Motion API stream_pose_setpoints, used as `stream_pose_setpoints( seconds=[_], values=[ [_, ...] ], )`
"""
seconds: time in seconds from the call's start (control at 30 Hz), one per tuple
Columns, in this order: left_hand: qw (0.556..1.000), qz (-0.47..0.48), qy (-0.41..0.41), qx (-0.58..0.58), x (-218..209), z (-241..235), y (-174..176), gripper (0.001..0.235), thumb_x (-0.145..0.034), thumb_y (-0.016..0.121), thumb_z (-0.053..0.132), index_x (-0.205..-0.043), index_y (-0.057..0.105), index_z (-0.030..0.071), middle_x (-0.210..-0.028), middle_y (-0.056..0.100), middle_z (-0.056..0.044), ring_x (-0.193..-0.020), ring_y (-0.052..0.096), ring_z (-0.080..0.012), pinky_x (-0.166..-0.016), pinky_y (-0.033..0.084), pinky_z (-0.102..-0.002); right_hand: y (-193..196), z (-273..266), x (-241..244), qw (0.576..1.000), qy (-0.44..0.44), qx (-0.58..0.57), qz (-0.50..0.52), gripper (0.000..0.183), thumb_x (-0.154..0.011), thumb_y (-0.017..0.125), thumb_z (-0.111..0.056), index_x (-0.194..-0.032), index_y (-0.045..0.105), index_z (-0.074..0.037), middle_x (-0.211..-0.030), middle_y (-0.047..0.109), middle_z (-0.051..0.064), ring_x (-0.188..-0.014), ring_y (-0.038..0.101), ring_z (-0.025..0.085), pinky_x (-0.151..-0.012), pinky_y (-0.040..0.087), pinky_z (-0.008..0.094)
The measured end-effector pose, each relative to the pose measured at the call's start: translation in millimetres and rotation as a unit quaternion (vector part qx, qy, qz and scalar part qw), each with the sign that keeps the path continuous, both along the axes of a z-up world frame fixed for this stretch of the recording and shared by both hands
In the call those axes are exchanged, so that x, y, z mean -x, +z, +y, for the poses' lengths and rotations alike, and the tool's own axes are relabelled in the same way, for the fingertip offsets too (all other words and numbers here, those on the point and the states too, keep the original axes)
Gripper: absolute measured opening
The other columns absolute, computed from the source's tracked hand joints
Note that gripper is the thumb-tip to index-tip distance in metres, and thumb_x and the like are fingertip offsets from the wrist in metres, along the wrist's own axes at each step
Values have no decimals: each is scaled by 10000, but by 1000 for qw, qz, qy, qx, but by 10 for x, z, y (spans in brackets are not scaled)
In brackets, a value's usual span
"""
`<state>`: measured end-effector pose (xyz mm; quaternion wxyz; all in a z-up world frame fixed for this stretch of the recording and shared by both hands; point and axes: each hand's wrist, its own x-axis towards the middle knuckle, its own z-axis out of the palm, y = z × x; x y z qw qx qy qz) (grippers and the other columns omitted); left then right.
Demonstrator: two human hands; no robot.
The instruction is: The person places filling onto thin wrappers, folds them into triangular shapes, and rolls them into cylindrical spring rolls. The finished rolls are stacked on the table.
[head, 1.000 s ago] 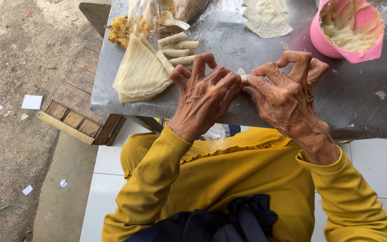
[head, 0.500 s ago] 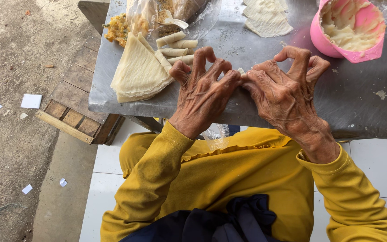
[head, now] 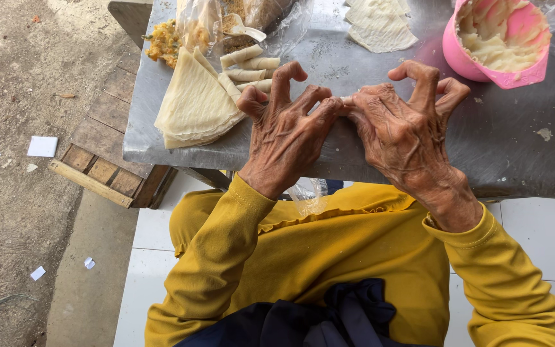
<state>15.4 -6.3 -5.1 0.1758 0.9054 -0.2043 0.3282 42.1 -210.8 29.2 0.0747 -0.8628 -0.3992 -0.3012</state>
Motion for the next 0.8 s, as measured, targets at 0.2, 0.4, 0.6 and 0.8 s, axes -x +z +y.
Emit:
stream_pose_setpoints(
  seconds=[0.2, 0.4, 0.6, 0.8],
  values=[
    [998, 56, 13, -10, 39, 11, 85, 269, -849, 736, 80, -1088, 719, 200, -1243, 596, 69, -1341, 368, -308, -930, 271, -554, -57, -30, 76, 999, -9, 12, -34, 201, -1008, 796, -176, -1209, 790, -169, -1208, 730, -53, -1368, 417, 301, -1011, 243, 546],
    [995, 24, -29, 95, 76, 59, 109, 614, -925, 682, 11, -1499, 515, 154, -1508, 450, -2, -1422, 333, -331, -1206, 369, -480, -72, -44, -80, 998, 2, 36, -50, 138, -1079, 767, -230, -1194, 765, -153, -1227, 697, -59, -1355, 398, 329, -1002, 242, 576],
    [984, 13, -1, 180, 147, 106, 43, 646, -955, 676, -32, -1511, 460, 216, -1512, 420, 15, -1447, 333, -275, -1234, 299, -433, -41, -49, -170, 990, -21, 126, -61, 279, -1083, 716, -365, -1294, 747, -184, -1361, 606, -34, -1412, 307, 318, -1004, 228, 588],
    [971, -11, 3, 238, 187, 124, 19, 670, -960, 696, -29, -1515, 446, 252, -1513, 407, 20, -1456, 331, -243, -1223, 269, -393, -34, 9, -387, 983, -26, 166, -70, 446, -1044, 670, -525, -1336, 704, -189, -1431, 477, 77, -1450, 236, 352, -965, 211, 668]
  ],
)
